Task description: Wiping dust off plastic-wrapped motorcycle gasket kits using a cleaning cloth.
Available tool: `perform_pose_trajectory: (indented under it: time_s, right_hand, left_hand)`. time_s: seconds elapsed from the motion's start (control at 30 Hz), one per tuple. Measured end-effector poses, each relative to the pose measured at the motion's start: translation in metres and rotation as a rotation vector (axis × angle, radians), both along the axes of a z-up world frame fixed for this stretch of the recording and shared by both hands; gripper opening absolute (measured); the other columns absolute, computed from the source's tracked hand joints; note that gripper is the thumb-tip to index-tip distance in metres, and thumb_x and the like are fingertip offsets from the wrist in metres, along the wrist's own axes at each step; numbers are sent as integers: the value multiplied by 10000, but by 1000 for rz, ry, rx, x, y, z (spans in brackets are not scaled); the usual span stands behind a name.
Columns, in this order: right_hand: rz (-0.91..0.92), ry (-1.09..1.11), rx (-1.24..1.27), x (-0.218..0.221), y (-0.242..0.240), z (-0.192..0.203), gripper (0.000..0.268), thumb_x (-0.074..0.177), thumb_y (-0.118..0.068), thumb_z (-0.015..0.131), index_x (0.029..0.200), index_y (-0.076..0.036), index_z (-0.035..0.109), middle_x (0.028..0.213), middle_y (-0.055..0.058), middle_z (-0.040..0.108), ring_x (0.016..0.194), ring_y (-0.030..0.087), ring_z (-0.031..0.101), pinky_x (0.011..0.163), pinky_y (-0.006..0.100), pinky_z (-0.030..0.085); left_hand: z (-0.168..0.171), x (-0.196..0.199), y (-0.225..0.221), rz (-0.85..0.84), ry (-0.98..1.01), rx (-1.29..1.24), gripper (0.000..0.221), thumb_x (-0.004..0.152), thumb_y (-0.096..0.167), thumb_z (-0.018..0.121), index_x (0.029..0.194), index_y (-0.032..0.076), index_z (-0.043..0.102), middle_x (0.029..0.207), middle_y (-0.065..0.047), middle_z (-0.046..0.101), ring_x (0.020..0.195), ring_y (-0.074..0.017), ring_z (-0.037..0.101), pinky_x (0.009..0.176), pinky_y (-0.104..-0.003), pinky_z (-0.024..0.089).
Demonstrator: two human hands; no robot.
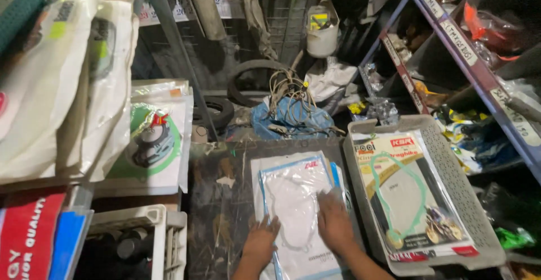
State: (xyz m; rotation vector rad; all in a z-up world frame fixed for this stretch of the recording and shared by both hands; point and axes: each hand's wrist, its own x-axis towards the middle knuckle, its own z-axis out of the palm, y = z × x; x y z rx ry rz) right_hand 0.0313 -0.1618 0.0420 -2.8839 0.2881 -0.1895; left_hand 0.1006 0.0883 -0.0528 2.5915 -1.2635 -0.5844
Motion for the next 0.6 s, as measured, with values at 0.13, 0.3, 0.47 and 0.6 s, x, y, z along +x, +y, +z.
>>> perform_pose_trajectory:
  time_s: [0.13,0.3,0.47,0.6]
  right_hand:
    - [-3,-96,-82,-6,30,-28,650,851,-134,521,1473,40,451,1545,245,449,1452,422,379,1232,489,246]
    - [569,248,208,-34,74,29,501,938,-184,522,1427,-90,568,1533,103,521,1432,318,429,1192,519,282]
    - [-52,7,155,-23,15,5,589,859,-120,564,1434,-18,494,1458,226,514,1333,425,471,1118,485,370]
    - [-11,60,173,-42,67,15,599,924,-78,473,1512,19,405,1568,254,413,1486,422,337,1183,488,314]
  left_hand:
    - [26,0,-3,156,103,53,878,800,65,809,1550,119,355,1661,-4,296,1538,-298,212,1233,-545,222]
    - [21,1,4,217,-28,79,916,845,419,762,1593,156,304,1705,-4,200,1580,-345,84,1267,-485,131]
    - [38,-12,7,191,-51,28,979,821,479,760,1571,42,309,1688,-124,224,1579,-329,91,1254,-495,112]
    - [40,-10,8,99,-70,18,1171,757,614,806,1575,-8,245,1681,-138,220,1590,-286,24,1261,-497,44]
